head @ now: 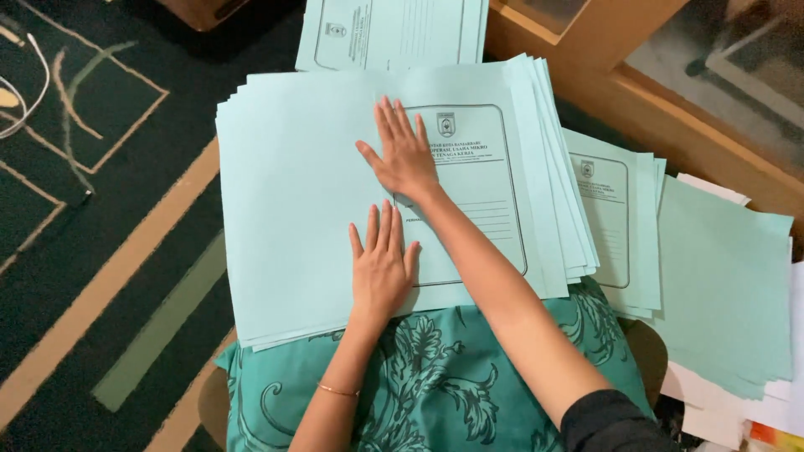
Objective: The person sits with a stack of light blue papers on their lap. They repeatedly pick up a paper, flip it over, and place it back onto the stack, continuing this process throughout the video.
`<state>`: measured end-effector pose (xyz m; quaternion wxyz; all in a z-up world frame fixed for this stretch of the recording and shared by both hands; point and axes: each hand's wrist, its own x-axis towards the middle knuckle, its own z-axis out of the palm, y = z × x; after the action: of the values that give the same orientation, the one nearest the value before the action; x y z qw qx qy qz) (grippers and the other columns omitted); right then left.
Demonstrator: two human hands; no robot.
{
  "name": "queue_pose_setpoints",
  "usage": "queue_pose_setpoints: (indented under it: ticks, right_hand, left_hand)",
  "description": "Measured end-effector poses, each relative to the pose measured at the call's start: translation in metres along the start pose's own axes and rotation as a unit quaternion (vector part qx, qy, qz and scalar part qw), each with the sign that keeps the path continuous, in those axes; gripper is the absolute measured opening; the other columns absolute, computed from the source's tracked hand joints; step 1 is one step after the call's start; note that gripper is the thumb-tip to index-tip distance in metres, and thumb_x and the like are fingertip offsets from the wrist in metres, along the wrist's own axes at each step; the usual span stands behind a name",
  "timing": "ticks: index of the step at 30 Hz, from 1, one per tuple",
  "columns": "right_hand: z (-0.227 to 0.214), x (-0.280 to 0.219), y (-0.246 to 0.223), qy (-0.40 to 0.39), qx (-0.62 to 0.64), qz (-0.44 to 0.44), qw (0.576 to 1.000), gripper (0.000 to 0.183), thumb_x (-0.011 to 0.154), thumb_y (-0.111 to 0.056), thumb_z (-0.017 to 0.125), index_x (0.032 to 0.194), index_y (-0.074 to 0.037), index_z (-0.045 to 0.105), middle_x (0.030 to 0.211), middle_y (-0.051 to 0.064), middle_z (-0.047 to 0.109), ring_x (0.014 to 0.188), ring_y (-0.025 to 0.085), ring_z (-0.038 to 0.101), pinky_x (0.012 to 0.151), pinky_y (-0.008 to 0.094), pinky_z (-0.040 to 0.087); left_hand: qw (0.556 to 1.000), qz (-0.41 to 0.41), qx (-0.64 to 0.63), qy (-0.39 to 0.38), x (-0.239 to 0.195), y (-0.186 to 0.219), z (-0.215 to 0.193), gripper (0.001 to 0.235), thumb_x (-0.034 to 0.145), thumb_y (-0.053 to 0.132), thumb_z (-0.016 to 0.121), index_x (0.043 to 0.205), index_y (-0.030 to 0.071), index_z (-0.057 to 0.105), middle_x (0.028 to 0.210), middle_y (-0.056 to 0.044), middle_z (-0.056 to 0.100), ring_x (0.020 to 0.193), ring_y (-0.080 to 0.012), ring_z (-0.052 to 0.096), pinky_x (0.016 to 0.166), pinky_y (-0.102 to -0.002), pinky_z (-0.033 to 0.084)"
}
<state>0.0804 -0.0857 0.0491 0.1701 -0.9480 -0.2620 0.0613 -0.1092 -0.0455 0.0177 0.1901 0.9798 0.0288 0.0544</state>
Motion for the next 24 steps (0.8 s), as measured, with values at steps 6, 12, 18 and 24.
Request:
queue_pose_setpoints:
  ticks: [6,12,18,24]
  right_hand:
    - [-0.003,0.01,0.025,0.032,-0.028,0.032,0.999,0.076,0.106,-0.061,0.023,0.164,-0.014,0.01,0.173,0.002,0.009,0.159,0.019,0.003,0.128,0.047,0.0]
    - [-0.029,-0.038,0.085,0.085,-0.06,0.144,0.984,0.081,0.107,-0.061,0.02,0.164,-0.006,0.008,0.172,0.01,0.004,0.159,0.025,0.001,0.129,0.047,0.004]
    - [-0.036,-0.14,0.054,0.036,-0.061,0.185,0.98,0.087,0.107,-0.063,0.024,0.162,0.004,0.017,0.17,0.026,0.01,0.159,0.039,0.005,0.128,0.051,0.001]
    - [-0.022,-0.222,0.035,-0.018,-0.054,0.103,0.993,0.089,0.104,-0.067,0.028,0.163,-0.002,0.017,0.171,0.022,0.009,0.158,0.038,0.004,0.126,0.055,0.001]
  left_hand:
    - [0.993,0.051,0.034,0.1,-0.002,-0.006,0.005,0.064,0.106,0.043,0.042,0.157,0.003,0.039,0.165,-0.013,0.035,0.155,-0.0275,0.028,0.122,-0.06,0.023]
    - [0.994,0.044,0.012,0.098,0.002,-0.005,0.003,0.066,0.105,0.044,0.042,0.156,0.003,0.039,0.166,-0.013,0.033,0.155,-0.0288,0.027,0.123,-0.06,0.019]
    - [0.999,-0.024,-0.018,-0.033,0.0,-0.001,0.0,0.07,0.108,0.056,0.025,0.163,0.013,0.029,0.171,-0.009,0.021,0.16,-0.0255,0.011,0.126,-0.055,-0.003]
    - [0.999,-0.029,0.0,-0.031,0.023,0.004,0.005,0.072,0.108,0.055,0.02,0.162,0.009,0.027,0.171,-0.013,0.019,0.16,-0.0269,0.006,0.122,-0.06,-0.012]
